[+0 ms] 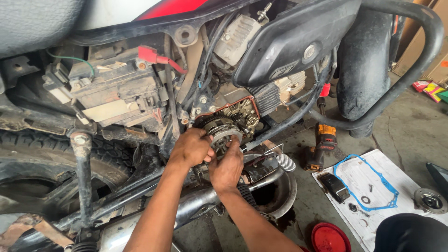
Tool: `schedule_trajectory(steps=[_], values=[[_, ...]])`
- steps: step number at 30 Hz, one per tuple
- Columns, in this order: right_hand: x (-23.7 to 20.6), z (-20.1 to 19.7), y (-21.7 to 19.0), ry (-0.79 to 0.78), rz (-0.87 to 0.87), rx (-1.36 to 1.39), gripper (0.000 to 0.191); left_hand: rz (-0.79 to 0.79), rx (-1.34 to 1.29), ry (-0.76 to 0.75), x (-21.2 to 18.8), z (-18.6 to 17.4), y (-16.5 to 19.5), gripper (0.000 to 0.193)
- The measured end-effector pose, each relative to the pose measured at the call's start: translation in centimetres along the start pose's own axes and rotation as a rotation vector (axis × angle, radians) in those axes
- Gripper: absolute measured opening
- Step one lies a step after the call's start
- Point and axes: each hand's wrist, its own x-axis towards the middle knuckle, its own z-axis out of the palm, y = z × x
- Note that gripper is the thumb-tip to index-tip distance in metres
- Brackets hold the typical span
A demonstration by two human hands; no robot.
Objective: The person removes a clutch basket from a motorcycle engine, inspects it, and then reinstalls it by hand. The person aligns the basket with the engine shaft and rotates it into place.
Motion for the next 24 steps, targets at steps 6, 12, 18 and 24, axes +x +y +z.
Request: schedule_trajectory(steps=[6,12,18,24], values=[[0.5,-0.5,-0.6,-0.053,0.157,0.07,0.075,0.054,0.022,0.018,-2.2,-1.7,0.5,0.029],[0.7,-0.5,-0.8,-0.019,0.054,0.053,0.071,0.067,-0.045,0.059,-2.8,-2.8,1.1,0.025],[0.7,-0.4,0.5,0.013,-0.214,-0.155,0.075,0.115,-0.131,0.052,-2.6,-3.7,0.8,0.027],[1.0,-0.8,0.0,-0.022,-0.107,-0.05,0.071,0.172,-0.032,0.061,-2.0,-3.5,1.7,0.028]])
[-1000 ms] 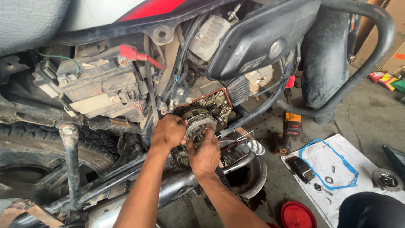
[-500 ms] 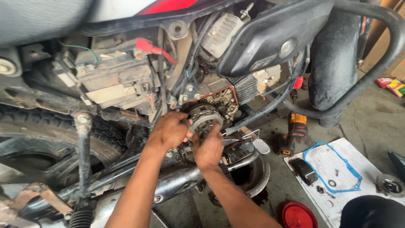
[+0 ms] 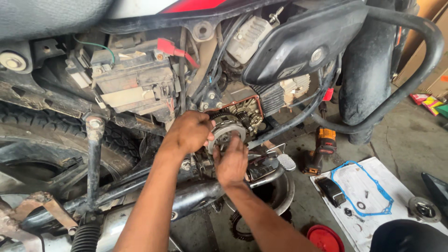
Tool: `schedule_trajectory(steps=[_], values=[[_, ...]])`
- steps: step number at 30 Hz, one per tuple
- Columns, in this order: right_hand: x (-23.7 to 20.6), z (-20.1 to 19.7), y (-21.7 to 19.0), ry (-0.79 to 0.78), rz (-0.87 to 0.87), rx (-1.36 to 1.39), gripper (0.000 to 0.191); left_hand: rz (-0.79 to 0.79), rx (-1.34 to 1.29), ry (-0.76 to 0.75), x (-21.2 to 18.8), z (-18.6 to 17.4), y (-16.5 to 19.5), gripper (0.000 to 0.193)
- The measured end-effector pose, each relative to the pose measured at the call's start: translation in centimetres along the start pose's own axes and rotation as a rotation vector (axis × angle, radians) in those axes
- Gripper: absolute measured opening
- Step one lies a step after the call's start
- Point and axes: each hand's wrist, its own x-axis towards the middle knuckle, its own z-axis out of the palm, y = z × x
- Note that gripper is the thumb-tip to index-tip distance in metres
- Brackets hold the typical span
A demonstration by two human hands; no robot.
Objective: The person removes a clutch basket from a motorcycle engine, inspects it, and then reinstalls it by hand. The person aligns the basket with the engine shaft and rotates it into place.
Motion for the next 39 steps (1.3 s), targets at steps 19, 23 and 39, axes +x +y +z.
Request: schedule_trajectory(steps=[19,23,39], values=[[2.5,1.2,-2.0,0.137,1.118,0.853,0.052,0.044,0.095,0.041,-0.1,-0.1,2.7,0.031],[4.8,1.0,-1.9,0.005,1.426,1.065,0.044,0.006,0.021,0.0,0.1,0.1,2.8,0.03],[2.9,1.4,-0.6,0.07,1.073,0.9,0.061,0.019,0.142,0.054,-0.2,-0.1,1.4,0.031]])
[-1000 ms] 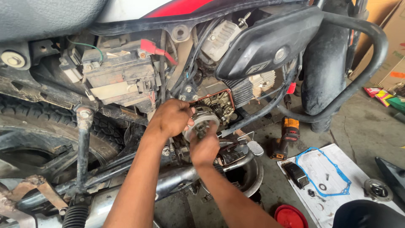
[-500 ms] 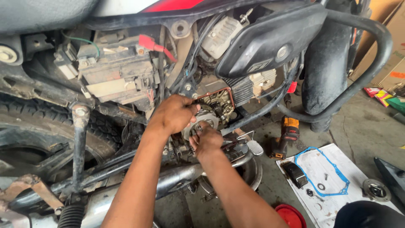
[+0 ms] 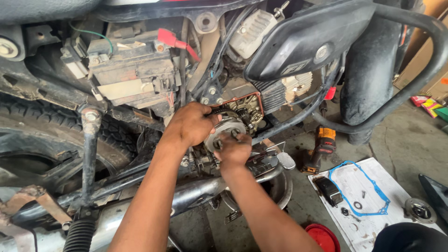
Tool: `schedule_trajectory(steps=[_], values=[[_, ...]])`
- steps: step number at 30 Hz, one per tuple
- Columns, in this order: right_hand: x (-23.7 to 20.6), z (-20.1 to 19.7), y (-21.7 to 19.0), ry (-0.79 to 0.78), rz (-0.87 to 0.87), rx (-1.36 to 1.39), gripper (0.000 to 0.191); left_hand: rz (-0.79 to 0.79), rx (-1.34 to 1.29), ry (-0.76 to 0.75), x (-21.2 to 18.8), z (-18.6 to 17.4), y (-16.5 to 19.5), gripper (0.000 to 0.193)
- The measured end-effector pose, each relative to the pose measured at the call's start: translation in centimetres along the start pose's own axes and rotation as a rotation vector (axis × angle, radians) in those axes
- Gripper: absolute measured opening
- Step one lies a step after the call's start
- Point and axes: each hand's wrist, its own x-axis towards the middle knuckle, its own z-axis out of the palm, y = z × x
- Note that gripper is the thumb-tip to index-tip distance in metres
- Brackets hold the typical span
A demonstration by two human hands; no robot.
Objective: The person removes a clutch basket from a motorcycle engine, inspects it, and then reinstalls it by hand. The person aligns the basket with the engine shaft and rotates it into place.
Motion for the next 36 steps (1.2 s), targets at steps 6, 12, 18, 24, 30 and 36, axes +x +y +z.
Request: schedule_trajectory(steps=[6,12,18,24,30,36], values=[[-2.3,-1.2,1.4,0.083,-0.652,-0.728,0.067,0.105,0.164,0.056,-0.5,-0.3,-0.8,0.033],[-1.9,-2.1,1.2,0.055,-1.014,-0.866,0.071,-0.079,0.403,0.074,-1.8,1.2,-0.3,0.032],[-2.1,-1.4,1.5,0.115,-0.705,-0.751,0.065,-0.075,0.416,0.062,-2.2,2.1,-0.9,0.03],[-2.8,-1.1,1.0,0.129,-0.626,-0.677,0.061,-0.08,0.435,0.079,-2.8,2.7,-1.4,0.033],[-2.7,-1.3,1.4,0.111,-0.522,-0.616,0.051,-0.102,0.412,0.049,-2.8,3.0,-0.7,0.037],[-1.1,-0.2,2.2,0.092,-0.316,-0.178,0.05,-0.119,0.37,0.069,-2.5,3.1,-1.1,0.035]])
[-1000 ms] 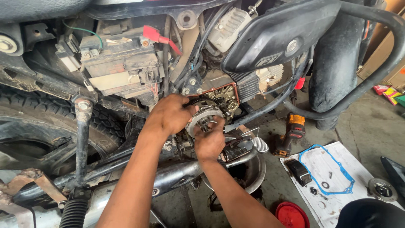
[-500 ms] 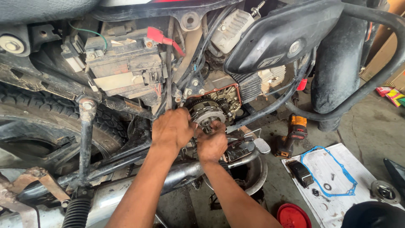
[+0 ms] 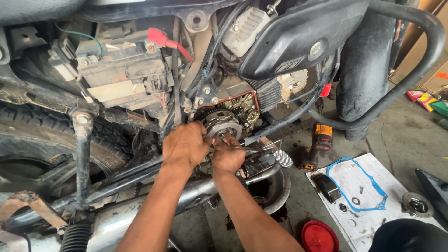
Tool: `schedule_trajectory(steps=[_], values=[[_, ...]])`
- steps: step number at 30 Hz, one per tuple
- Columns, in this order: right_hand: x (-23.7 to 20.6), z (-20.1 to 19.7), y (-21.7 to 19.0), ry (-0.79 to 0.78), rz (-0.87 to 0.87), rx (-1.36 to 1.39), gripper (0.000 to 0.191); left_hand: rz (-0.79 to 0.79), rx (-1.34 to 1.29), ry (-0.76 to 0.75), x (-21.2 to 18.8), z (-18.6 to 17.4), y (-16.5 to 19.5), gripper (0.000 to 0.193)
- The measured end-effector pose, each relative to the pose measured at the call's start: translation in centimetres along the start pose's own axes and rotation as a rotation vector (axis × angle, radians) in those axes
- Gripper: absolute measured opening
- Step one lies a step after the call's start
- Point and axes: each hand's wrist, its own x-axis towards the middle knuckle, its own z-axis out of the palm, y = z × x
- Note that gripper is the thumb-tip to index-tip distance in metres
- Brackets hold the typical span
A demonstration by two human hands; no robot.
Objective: The person removes a clutch basket from a motorcycle engine, inspects it, and then reinstalls it by hand. The person aligns the basket with the engine shaft and rotates it into place.
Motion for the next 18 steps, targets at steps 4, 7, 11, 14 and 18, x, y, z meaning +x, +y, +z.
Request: schedule_trajectory(steps=[4,7,11,14,18], values=[[0.7,0.5,0.1,-0.028,0.069,0.202,0.051,-0.018,-0.051,0.035,0.3,-0.2,-0.9,0.035],[0.7,0.5,0.2,-0.039,0.159,0.16,0.052,-0.042,-0.064,0.041,0.4,0.0,-1.5,0.035],[0.3,-0.2,0.1,-0.14,0.203,0.261,0.049,-0.019,0.018,0.006,0.7,1.5,-1.7,0.041],[0.7,-1.0,0.2,-0.197,0.249,0.211,0.051,-0.017,0.073,0.019,1.3,3.3,-1.3,0.048],[1.7,-2.4,0.5,-0.304,0.304,0.238,0.056,-0.028,0.025,0.144,1.7,5.8,-1.0,0.054]])
